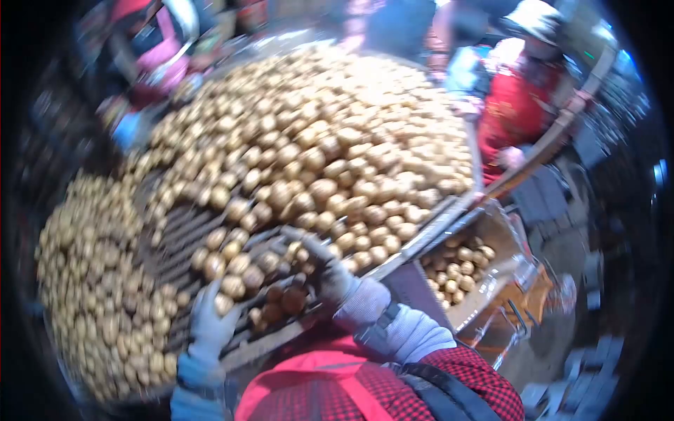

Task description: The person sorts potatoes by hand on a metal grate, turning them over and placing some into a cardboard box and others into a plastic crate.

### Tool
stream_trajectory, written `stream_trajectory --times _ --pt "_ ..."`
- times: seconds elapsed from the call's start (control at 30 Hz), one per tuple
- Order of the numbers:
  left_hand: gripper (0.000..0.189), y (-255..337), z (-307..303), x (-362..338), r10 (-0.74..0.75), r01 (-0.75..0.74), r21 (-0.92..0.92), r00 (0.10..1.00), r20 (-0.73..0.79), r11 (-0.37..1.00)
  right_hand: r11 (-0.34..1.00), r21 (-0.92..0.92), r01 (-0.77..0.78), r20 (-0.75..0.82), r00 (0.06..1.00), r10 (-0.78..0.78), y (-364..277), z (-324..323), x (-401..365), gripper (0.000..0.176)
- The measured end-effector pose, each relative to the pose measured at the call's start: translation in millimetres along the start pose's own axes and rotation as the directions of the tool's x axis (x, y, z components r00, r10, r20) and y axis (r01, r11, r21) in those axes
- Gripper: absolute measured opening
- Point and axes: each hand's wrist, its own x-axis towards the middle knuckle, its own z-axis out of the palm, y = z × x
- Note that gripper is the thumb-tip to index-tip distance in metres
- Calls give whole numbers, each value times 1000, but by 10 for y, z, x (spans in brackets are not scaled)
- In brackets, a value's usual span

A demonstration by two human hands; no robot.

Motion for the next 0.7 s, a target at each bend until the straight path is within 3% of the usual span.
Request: stream_trajectory --times 0.03,0.1,0.13,0.17,0.23,0.27,0.3,0.37,0.4,0.43,0.47,0.5,0.57,0.6,0.63,0.7 --pt "66 28 -37 12 6 -7 -70 1000 -5 998 988 -149 40 -24 999 -44 -40 -74 -111 54" --pt "62 -41 -13 44 -210 233 -392 973 100 890 998 40 -49 -195 979 56 -312 110 -359 58" --pt "54 10 -31 64 -249 285 -482 959 138 829 974 -192 119 -5 992 -122 -205 -127 -454 60" --pt "54 173 -98 144 -228 271 -487 963 146 831 989 147 -26 -24 999 30 -223 -284 -542 57" --pt "47 410 -159 304 -77 189 -543 972 221 818 990 140 34 -106 994 -19 -172 -381 -794 55" --pt "44 409 -35 372 36 59 -577 988 151 815 984 150 96 -310 950 -46 -257 -115 -849 57" --pt "47 466 40 408 8 166 -649 966 257 742 988 147 35 -297 955 10 -355 -19 -1037 64" --pt "49 532 181 480 84 158 -576 925 371 802 951 293 97 -134 989 -59 -355 -201 -1265 62" --pt "54 660 216 474 56 244 -579 891 450 778 951 290 112 -147 987 -71 -320 -220 -1350 62" --pt "60 629 342 481 153 124 -563 895 420 817 957 -166 238 -183 946 -267 -273 -229 -1434 71" --pt "63 745 354 470 171 123 -555 878 448 823 754 -587 295 -129 885 -447 -257 -202 -1496 82" --pt "65 886 359 456 188 118 -546 861 472 830 752 -587 299 -135 880 -455 -258 -240 -1544 82" --pt "67 961 403 410 195 136 -554 846 497 821 911 -342 232 -250 912 -326 -319 -342 -1598 96" --pt "67 956 456 389 208 124 -566 849 485 815 864 -436 252 -229 898 -377 -312 -325 -1614 79" --pt "68 955 513 372 219 115 -578 852 475 808 863 -434 258 -225 897 -381 -361 -363 -1638 79" --pt "68 1060 554 365 214 104 -565 857 468 819 988 59 141 -349 930 -112 -460 -455 -1693 72"
